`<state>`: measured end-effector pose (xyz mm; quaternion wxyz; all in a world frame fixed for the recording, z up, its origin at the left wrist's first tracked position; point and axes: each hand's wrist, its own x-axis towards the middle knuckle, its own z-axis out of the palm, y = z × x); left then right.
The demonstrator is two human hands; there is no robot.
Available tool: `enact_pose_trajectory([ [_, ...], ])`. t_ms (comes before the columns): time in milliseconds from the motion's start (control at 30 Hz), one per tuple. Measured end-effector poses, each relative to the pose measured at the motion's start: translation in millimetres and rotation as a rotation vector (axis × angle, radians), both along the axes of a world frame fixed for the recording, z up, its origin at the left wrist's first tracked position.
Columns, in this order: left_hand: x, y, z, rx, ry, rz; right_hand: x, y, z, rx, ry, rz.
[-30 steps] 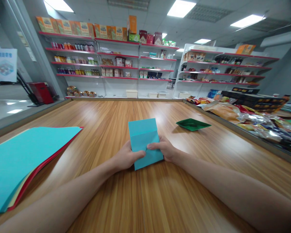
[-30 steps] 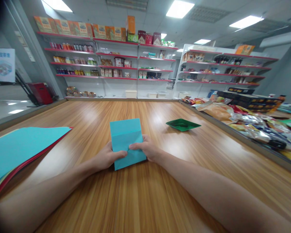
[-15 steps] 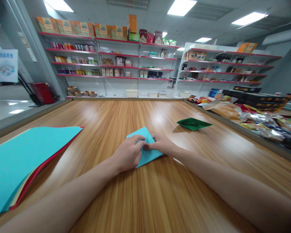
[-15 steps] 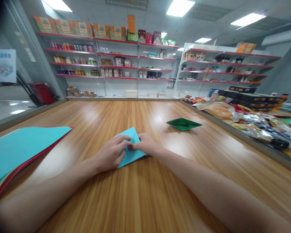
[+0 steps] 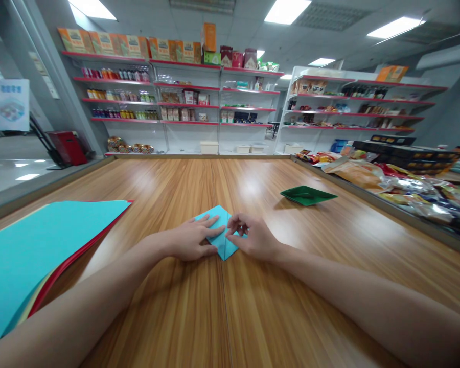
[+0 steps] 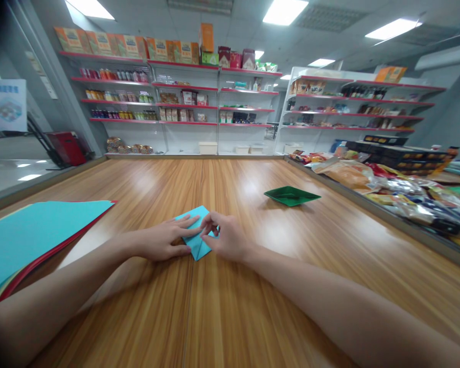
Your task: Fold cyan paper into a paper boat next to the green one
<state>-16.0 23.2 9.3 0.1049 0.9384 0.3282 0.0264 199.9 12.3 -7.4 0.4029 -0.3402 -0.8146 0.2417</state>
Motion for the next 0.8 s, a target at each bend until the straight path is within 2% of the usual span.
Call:
enact_pose_trajectory([
  [100,0.5,0.1,0.2,-0.025,-0.009,-0.01,-3.3,-11.0,0.8,-0.054,-0.083,0.191],
  [200,1.3,-0.6,1.2,-0.032,0.007,0.011,-1.8,-13.9,1.6,-0.057,-0.116,0.274],
  [300,1.5,-1.1,1.6,-0.026,0.025,0.031,0.7,-12.7,0.9,-0.024,-0.127,0.298],
  [500,1.4,-2.1,2.1,-0.036,0.053,0.027,0.2,-11.6,-3.7,0.196,-0.129,0.328],
  [800,9.3,-8.7,7.5,-0.089,0.032,0.027,3.6,-13.1,2.7,0.287,-0.238,0.391],
])
